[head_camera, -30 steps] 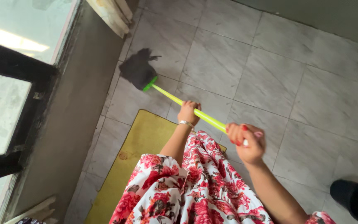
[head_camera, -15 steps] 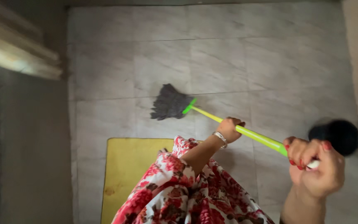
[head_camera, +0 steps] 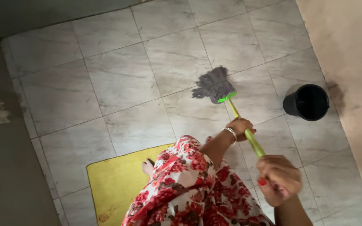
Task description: The person mops a tiled floor using a mop with a green handle, moving it across the surface to clean a dark liquid spill.
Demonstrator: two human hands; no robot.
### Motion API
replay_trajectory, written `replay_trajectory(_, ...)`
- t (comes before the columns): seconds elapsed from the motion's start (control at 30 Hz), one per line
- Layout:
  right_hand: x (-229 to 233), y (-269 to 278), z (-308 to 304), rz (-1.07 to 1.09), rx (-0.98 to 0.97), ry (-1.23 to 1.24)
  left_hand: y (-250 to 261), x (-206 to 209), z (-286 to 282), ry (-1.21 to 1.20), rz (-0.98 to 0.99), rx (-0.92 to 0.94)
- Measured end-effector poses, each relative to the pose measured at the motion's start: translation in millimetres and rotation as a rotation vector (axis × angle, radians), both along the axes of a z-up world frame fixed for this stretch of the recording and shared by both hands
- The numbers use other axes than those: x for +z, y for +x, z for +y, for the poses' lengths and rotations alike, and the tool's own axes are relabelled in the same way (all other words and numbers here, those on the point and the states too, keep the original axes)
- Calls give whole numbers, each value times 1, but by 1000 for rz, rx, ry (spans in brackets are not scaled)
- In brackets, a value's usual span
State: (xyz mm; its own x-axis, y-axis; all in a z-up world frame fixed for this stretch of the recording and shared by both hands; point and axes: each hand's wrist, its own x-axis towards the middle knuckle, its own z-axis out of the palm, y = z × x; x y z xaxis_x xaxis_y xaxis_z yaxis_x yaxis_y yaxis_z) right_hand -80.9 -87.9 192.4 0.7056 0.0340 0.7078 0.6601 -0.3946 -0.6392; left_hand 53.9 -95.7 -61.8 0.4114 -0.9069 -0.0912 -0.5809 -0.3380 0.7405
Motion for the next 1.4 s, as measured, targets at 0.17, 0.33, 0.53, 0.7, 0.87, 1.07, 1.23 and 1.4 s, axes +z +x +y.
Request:
replay_trajectory(0.17,17,-23,-50,80,-42,465,-7,18,-2,-19,113,81)
replay_trajectory(0.33,13,-10,-98,156,-14,460,6,47,34,164,93,147)
replay_trajectory(0.53,-30,33,-82,219,80,748,23,51,146,162,141,435)
replay_trajectory(0.7,-65,108,28,380,351,837,39,23,286,250,100,743)
replay_trajectory(0.87,-90,143,212,621,719,853,32,-33,450,91,-40,1145)
replay_trajectory(1.07,-70,110,355,667,1010,453,-19,-75,586,153,-232,1507)
replay_trajectory(1.23,-43,125,347,660,1025,346,-21,-72,558,-40,-255,1620)
replay_trajectory(1.4,-6,137,280,634,908,353,8,-46,474,-168,-262,1551)
